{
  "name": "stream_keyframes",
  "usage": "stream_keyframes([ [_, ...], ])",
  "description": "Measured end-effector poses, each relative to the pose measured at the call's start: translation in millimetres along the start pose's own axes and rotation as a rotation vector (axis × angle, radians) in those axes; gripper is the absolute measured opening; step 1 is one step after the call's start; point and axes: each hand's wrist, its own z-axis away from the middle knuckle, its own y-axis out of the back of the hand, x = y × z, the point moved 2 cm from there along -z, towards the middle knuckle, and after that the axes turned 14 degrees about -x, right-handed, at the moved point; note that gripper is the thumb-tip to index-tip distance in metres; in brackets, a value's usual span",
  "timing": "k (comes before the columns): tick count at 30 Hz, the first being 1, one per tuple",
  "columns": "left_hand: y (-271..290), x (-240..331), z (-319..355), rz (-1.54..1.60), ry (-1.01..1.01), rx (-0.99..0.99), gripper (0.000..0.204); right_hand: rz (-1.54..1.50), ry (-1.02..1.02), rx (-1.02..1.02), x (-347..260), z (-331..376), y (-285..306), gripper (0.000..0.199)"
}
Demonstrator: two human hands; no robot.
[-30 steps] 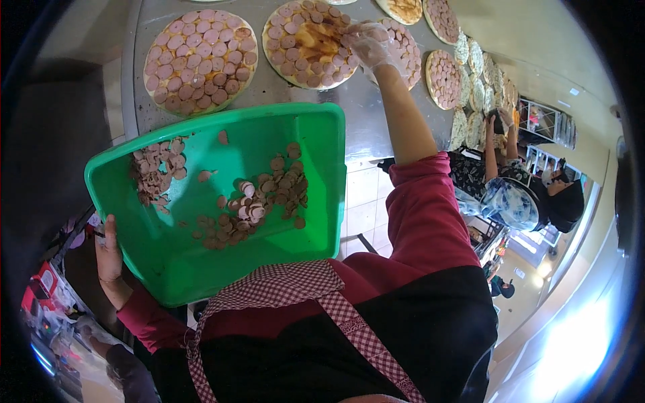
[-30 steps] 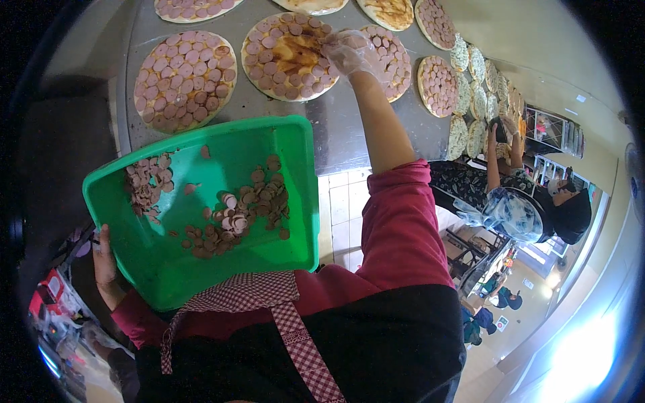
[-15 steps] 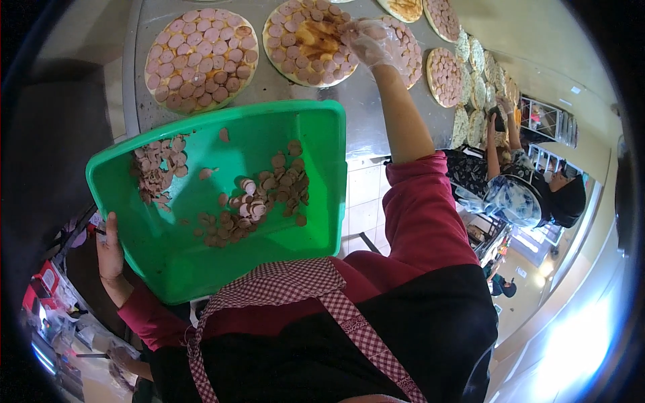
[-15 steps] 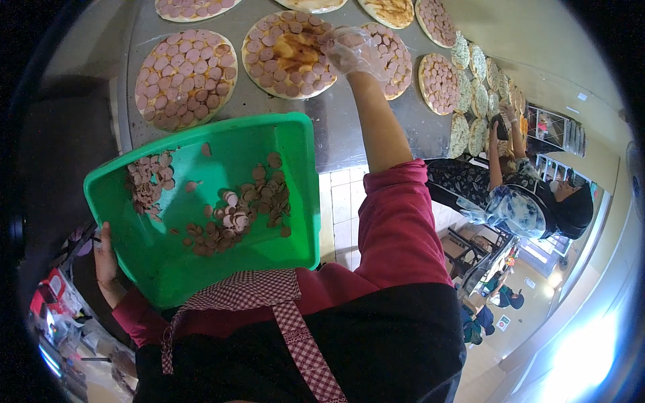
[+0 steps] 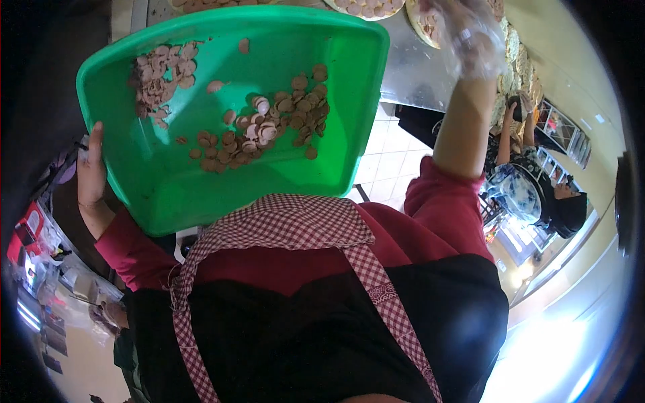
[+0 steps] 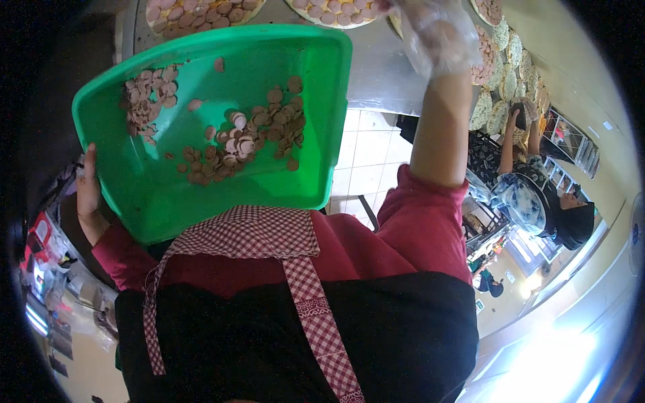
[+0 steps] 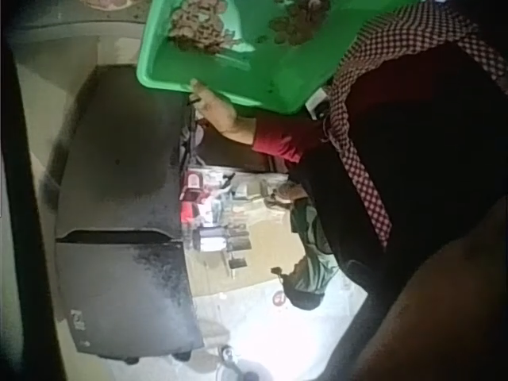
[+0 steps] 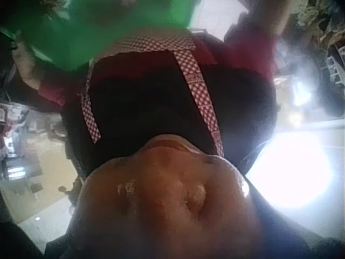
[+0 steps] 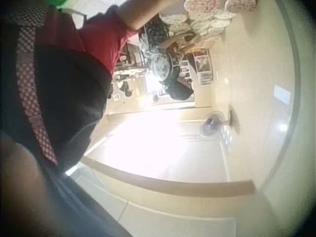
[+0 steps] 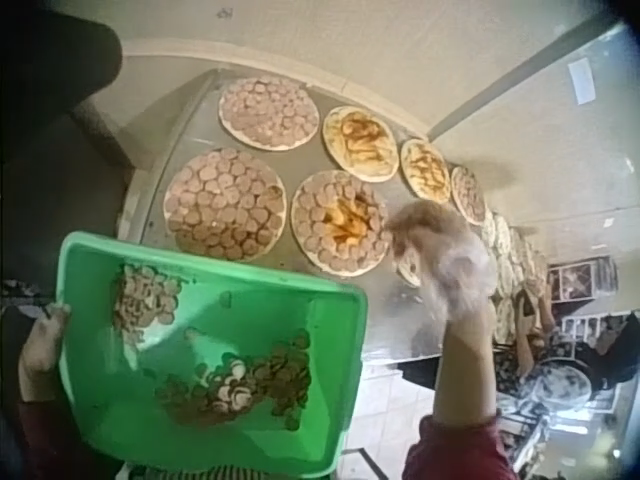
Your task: Assembling mini pizzas by topping dough with sliced sausage and French fries.
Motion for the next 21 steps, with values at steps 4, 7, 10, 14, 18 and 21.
stream_keyframes([
  [4,1,-9,2,-0.087,-0.099,0.026,0.048,0.219,-0.331,-0.326,9,34,-52,0.021],
  [7,-7,5,1,-0.045,-0.159,0.019,0.048,0.819,-0.143,-0.409,43,41,-109,0.019],
  [10,-5,3,-9,-0.041,-0.150,-0.074,0.048,0.974,-0.362,-0.271,96,51,-146,0.019],
  [14,-10,6,-4,0.004,-0.133,-0.058,0.047,1.025,-0.524,-0.135,135,56,-171,0.018],
  [18,-11,5,-1,0.040,-0.164,-0.035,0.048,0.919,-0.559,-0.078,137,57,-180,0.019],
  [21,-12,5,-5,0.063,-0.220,-0.066,0.048,0.961,-0.249,0.075,156,73,-180,0.013],
])
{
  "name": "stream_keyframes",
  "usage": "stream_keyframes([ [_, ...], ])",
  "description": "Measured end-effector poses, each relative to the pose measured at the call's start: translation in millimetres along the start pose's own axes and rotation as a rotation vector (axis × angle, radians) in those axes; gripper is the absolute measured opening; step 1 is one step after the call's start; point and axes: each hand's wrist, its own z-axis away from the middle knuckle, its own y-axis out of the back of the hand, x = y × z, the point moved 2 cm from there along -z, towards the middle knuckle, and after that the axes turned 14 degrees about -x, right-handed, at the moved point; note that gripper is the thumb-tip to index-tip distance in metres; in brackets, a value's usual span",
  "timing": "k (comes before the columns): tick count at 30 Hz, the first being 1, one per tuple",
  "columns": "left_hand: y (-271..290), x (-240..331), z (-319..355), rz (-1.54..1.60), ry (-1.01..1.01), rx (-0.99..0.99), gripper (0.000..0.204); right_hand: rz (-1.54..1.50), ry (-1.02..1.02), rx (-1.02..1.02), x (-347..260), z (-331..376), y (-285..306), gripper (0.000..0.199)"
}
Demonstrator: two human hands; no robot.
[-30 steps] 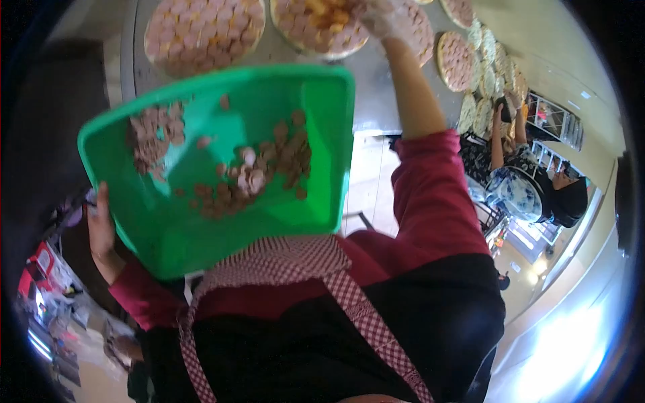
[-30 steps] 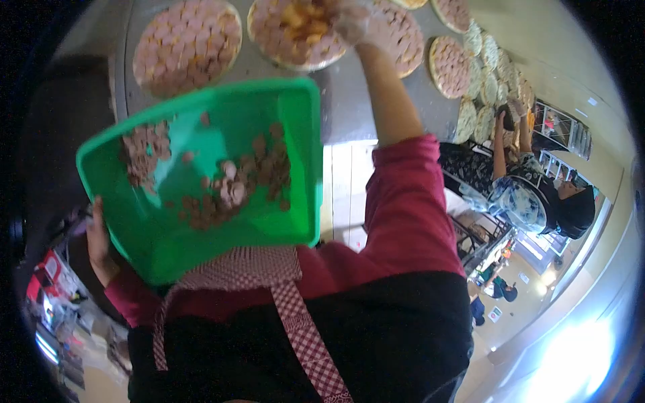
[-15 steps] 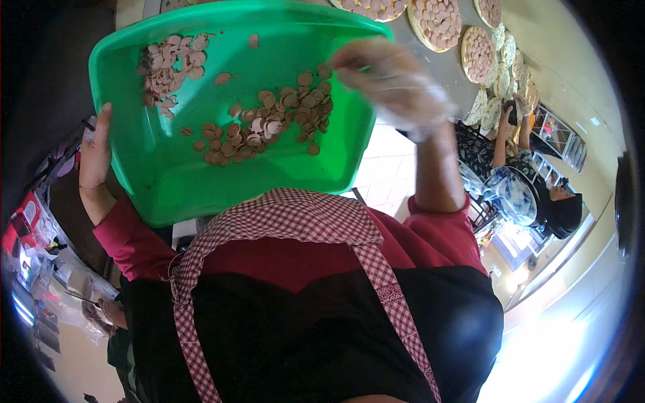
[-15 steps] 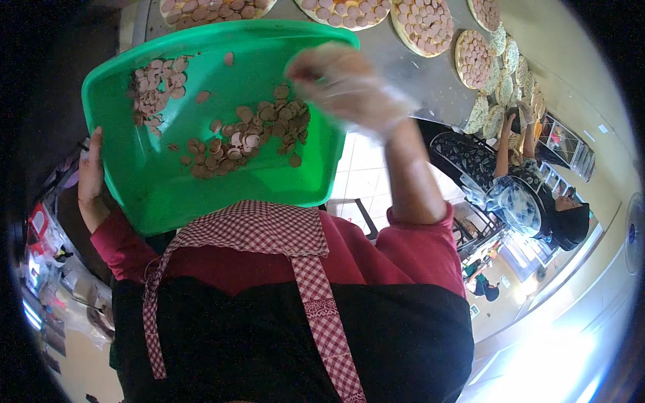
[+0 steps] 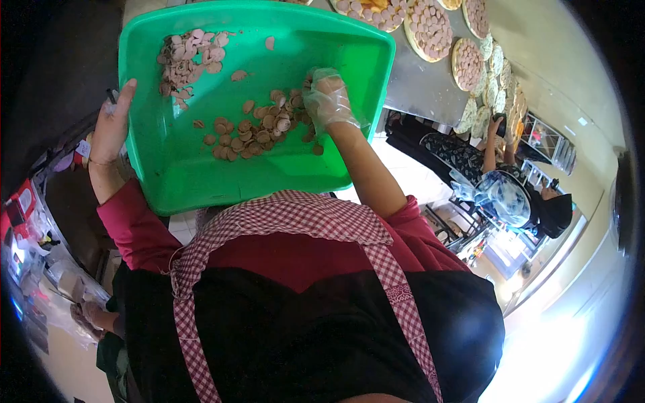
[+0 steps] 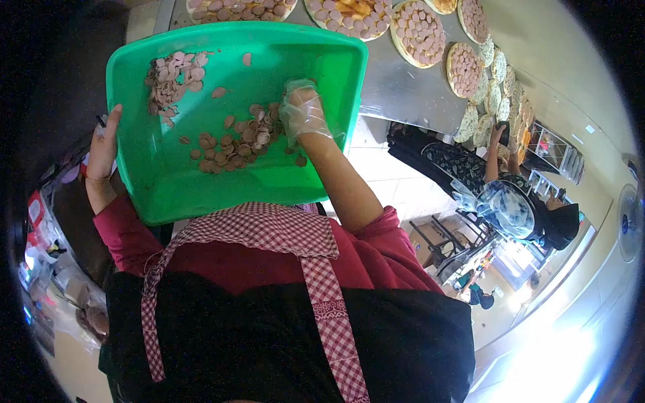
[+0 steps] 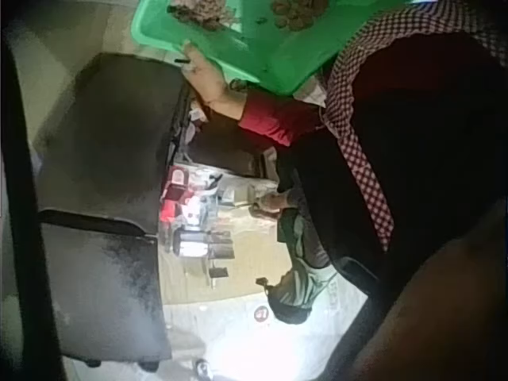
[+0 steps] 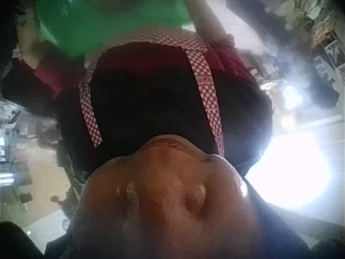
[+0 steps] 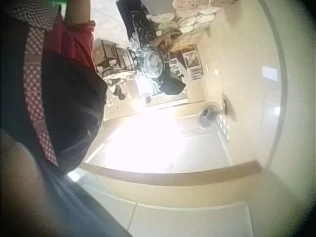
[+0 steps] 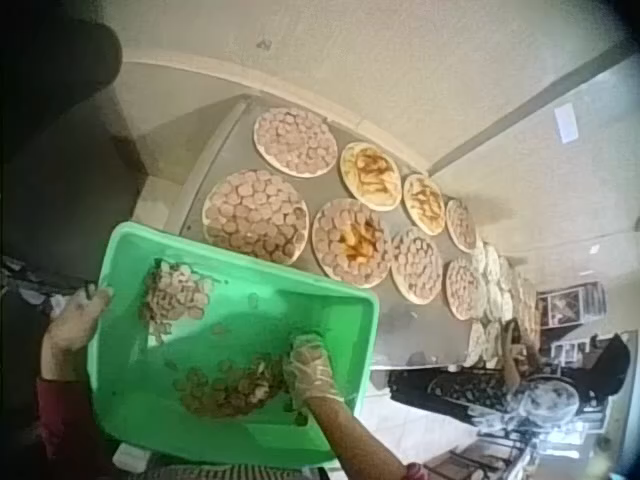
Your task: Assembling mini pizzas by topping dough with sliced sausage and French fries.
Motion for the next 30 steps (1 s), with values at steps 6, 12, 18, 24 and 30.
stream_keyframes([
  [6,0,4,5,-0.006,0.007,0.009,0.044,-0.411,-0.108,-0.243,-29,-4,57,0.024],
  [12,-3,-1,-1,0.002,-0.031,-0.052,0.037,-1.120,-0.141,-0.269,-36,-1,135,0.022],
  [18,7,-10,6,-0.107,0.019,-0.036,0.046,-0.785,-0.138,0.105,27,-46,207,0.022],
  [24,12,-19,11,-0.146,0.041,0.018,0.046,-0.627,-0.300,0.187,118,-126,199,0.022],
  [30,22,-25,15,-0.183,0.083,-0.006,0.041,-0.202,-0.242,0.054,159,-195,185,0.028],
])
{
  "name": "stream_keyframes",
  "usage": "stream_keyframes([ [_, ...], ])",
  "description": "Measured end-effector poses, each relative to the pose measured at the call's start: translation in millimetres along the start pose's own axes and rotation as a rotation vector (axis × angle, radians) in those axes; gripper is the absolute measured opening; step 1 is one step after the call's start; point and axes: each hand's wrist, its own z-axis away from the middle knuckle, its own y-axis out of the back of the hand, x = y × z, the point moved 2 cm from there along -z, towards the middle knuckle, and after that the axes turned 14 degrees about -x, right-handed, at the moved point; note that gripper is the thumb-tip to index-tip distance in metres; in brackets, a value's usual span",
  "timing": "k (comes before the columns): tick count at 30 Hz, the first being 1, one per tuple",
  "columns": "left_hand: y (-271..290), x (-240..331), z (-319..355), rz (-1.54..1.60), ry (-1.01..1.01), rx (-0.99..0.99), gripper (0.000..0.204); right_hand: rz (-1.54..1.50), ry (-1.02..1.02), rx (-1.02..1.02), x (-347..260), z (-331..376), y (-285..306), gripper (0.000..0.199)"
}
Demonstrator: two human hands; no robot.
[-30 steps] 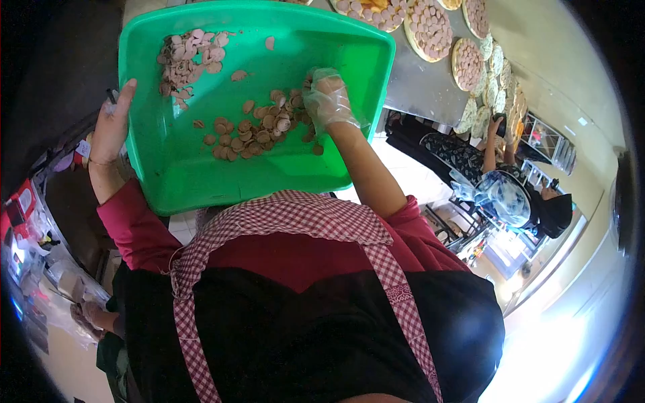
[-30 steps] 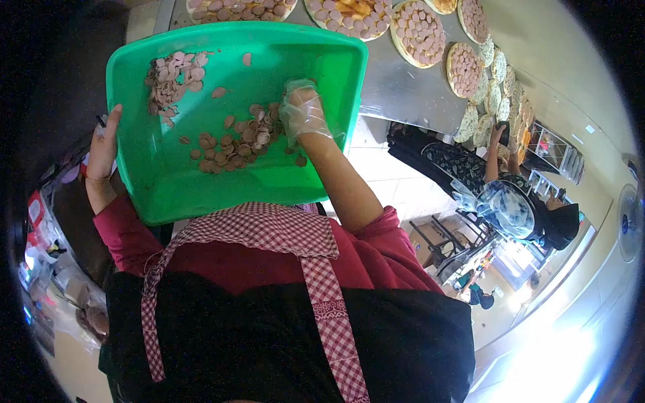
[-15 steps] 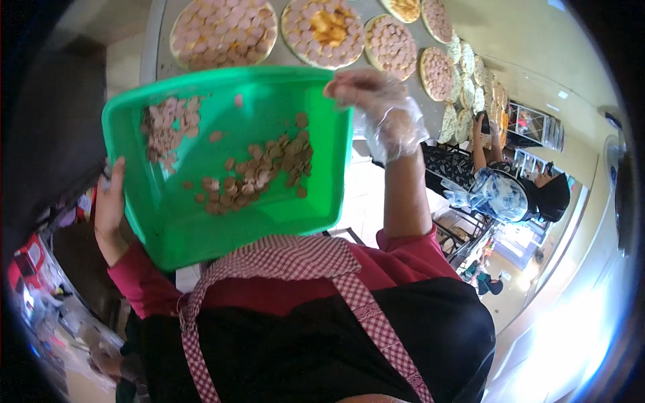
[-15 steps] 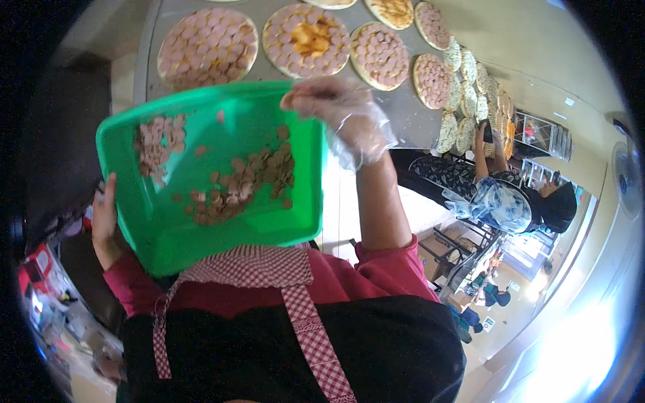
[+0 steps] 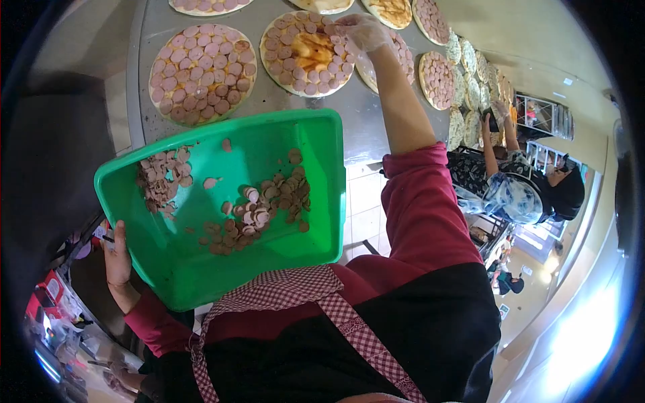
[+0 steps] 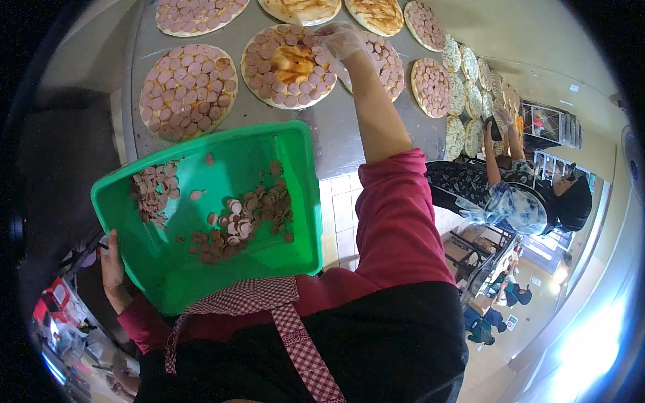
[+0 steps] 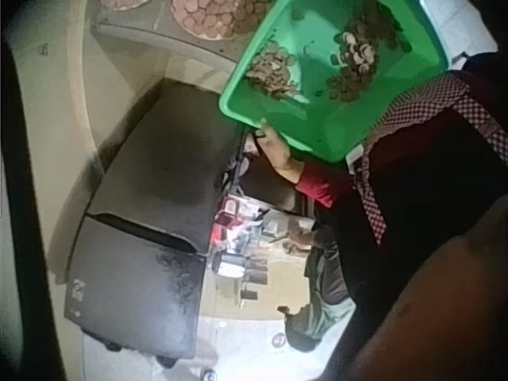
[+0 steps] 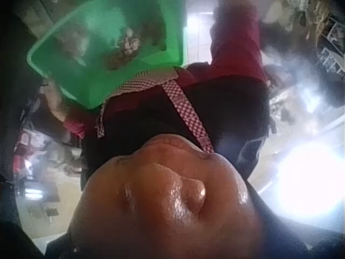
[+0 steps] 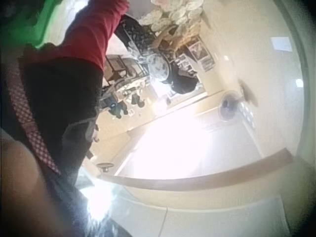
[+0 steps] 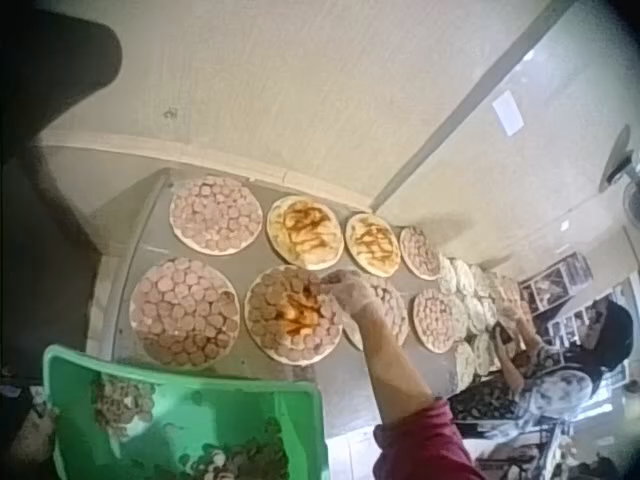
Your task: Assembling mini pizzas by topping dough with sliced sausage and French fries.
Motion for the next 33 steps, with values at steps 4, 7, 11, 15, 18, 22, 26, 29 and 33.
stream_keyframes([
  [4,1,-3,-1,0.073,-0.017,-0.021,0.042,-0.216,-0.081,-0.169,26,-34,-17,0.030],
  [7,2,-4,-1,0.110,0.012,-0.037,0.044,0.092,0.026,-0.078,41,-47,-27,0.031],
  [11,4,-13,3,0.084,0.022,-0.031,0.048,-0.072,0.028,-0.073,25,-36,-25,0.030],
  [15,-1,-6,0,0.102,0.004,-0.003,0.047,-0.018,0.023,-0.026,30,-25,-5,0.028],
  [18,1,-7,-2,0.154,0.019,-0.054,0.047,-0.580,0.161,-0.208,54,-28,-20,0.026],
  [22,2,-10,3,0.122,0.026,-0.024,0.046,-0.033,0.118,-0.016,21,-12,-33,0.021],
  [26,0,-9,0,0.140,0.013,-0.009,0.045,0.435,0.377,0.297,21,-10,-50,0.020],
  [29,0,-8,2,0.132,0.001,-0.004,0.044,0.475,0.378,0.234,20,0,-62,0.021],
  [33,-3,-1,2,0.172,0.019,-0.028,0.043,0.338,0.285,0.160,19,5,-66,0.019],
])
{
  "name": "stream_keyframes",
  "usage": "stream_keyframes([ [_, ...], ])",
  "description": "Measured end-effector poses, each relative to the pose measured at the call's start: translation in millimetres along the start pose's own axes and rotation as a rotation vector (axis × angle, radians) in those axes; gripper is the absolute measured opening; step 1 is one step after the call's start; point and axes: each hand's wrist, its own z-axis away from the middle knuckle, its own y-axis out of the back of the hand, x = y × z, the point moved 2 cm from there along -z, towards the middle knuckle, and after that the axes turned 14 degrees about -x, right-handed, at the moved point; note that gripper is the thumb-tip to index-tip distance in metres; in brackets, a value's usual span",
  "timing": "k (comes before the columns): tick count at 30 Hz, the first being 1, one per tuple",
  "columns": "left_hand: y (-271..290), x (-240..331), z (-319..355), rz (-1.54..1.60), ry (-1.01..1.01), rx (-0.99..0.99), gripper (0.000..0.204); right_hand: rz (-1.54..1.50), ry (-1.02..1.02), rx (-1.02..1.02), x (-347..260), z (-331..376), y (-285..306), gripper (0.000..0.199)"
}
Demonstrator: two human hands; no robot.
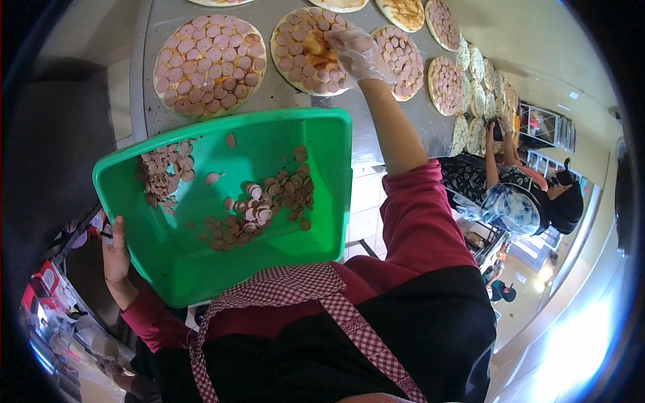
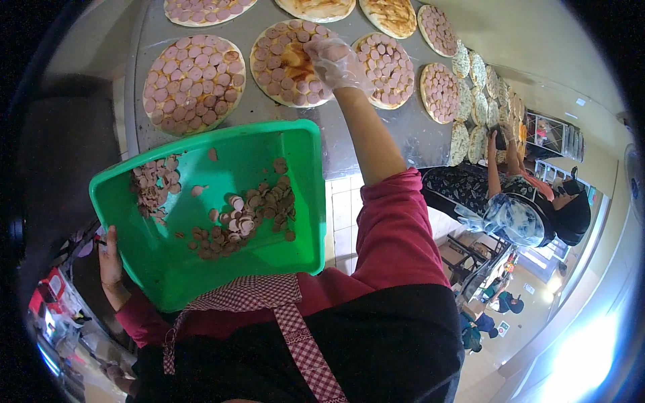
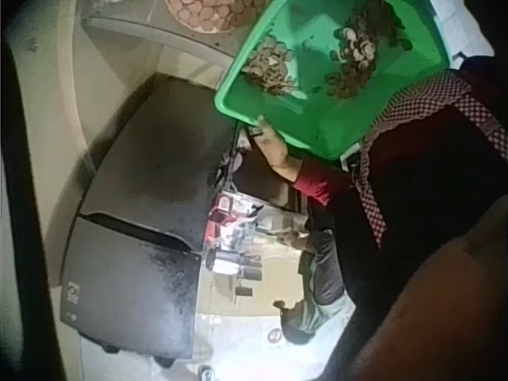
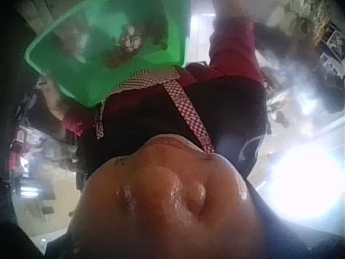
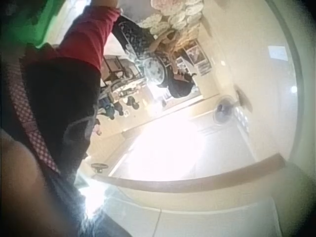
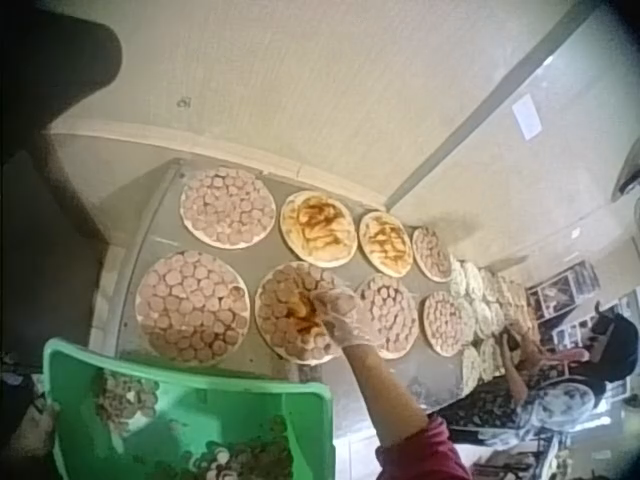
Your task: Assembling mini pizzas by topping dough with sliced sausage and French fries.
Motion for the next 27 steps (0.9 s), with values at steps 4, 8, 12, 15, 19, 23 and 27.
stream_keyframes([
  [4,-3,6,-3,-0.004,-0.005,0.015,0.043,-0.324,0.120,0.104,17,-1,-5,0.019],
  [8,2,0,0,-0.059,-0.003,0.023,0.046,0.082,0.080,0.080,-18,9,20,0.017],
  [12,-9,16,-2,-0.122,-0.030,0.038,0.046,0.038,0.064,0.251,-28,31,63,0.017],
  [15,-9,15,3,-0.049,0.011,-0.003,0.046,-0.431,-0.032,0.164,-74,58,112,0.014],
  [19,-11,14,-7,-0.072,-0.019,0.082,0.048,-1.160,-0.076,-0.082,-122,110,138,0.011],
  [23,-12,33,-1,-0.103,-0.026,0.029,0.049,-1.070,-0.017,-0.507,-189,143,120,0.015],
  [27,-22,44,-9,0.008,-0.078,0.006,0.049,-0.484,0.215,-0.574,-200,173,36,0.020],
])
